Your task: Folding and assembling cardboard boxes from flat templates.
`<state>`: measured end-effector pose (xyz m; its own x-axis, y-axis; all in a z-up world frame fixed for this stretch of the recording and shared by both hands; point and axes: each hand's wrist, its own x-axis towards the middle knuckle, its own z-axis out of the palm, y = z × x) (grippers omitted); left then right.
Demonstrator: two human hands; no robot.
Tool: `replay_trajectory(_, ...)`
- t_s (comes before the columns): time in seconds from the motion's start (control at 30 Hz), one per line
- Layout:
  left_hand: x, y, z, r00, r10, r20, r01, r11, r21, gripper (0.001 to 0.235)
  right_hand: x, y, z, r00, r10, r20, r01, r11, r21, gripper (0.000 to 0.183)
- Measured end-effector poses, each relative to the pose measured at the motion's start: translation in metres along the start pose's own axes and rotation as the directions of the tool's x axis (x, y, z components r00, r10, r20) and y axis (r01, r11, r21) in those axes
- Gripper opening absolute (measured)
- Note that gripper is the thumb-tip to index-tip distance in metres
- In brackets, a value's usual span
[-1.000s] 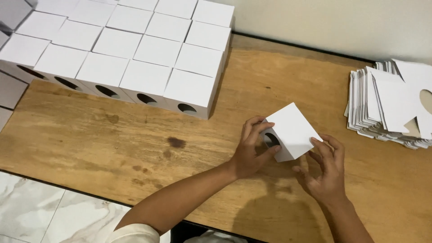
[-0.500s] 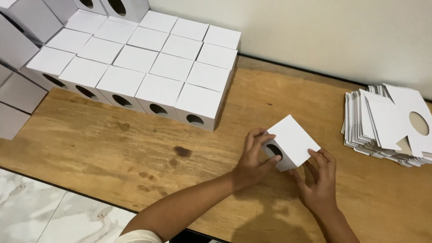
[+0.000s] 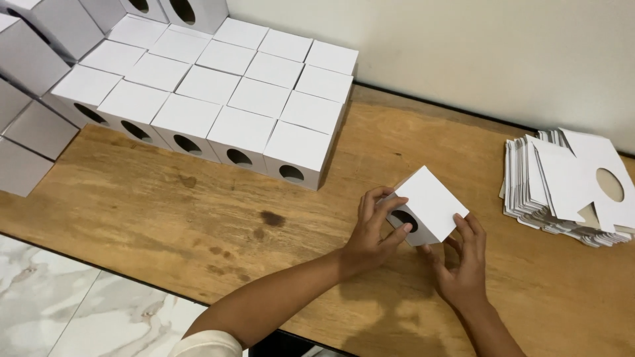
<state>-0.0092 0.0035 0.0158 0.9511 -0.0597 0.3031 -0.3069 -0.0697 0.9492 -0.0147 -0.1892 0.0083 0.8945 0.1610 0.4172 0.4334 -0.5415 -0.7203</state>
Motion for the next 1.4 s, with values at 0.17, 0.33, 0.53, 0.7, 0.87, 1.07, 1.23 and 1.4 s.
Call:
replay_trajectory(0.17, 0.001, -0.004, -0.003, 0.983, 0.180, -0.037, -0.172, 0.972, 0.159, 0.041, 0.007, -0.004, -0.001, 0.995, -0.089, -0.036, 0.088, 0.996, -0.024, 0.067)
replay_trajectory(0.33, 0.017, 0.014, -0.027, 0.910, 0.409, -0.072, -0.356, 0.857, 0.372, 0.041, 0.038, -0.015, -0.003, 0.971, -0.236, -0.035, 0.236, 0.972, 0.009, 0.069)
replay_trajectory(0.53, 0.033, 0.048, -0.090, 0.881, 0.453, -0.140, -0.362, 0.833, 0.418, 0.039, 0.098, -0.075, 0.031, 0.919, -0.394, -0.026, 0.394, 0.913, 0.102, 0.067)
replay_trajectory(0.7, 0.039, 0.060, -0.141, 0.873, 0.400, -0.280, -0.225, 0.838, 0.497, 0.047, 0.134, -0.114, 0.076, 0.887, -0.461, -0.005, 0.455, 0.874, 0.169, 0.062)
replay_trajectory(0.87, 0.049, 0.040, -0.181, 0.864, 0.390, -0.317, -0.153, 0.805, 0.573, 0.049, 0.161, -0.124, 0.118, 0.892, -0.448, 0.061, 0.432, 0.884, 0.179, 0.059)
replay_trajectory(1.07, 0.051, 0.027, -0.200, 0.907, 0.273, -0.322, -0.009, 0.775, 0.631, 0.062, 0.175, -0.119, 0.154, 0.921, -0.365, 0.137, 0.343, 0.926, 0.157, 0.058)
replay_trajectory(1.23, 0.052, 0.028, -0.203, 0.917, 0.237, -0.319, 0.058, 0.714, 0.697, 0.070, 0.182, -0.124, 0.164, 0.929, -0.343, 0.137, 0.326, 0.936, 0.136, 0.060)
replay_trajectory(1.4, 0.056, 0.038, -0.206, 0.941, 0.169, -0.294, 0.075, 0.743, 0.665, 0.073, 0.192, -0.135, 0.172, 0.913, -0.366, 0.181, 0.363, 0.930, 0.050, 0.061)
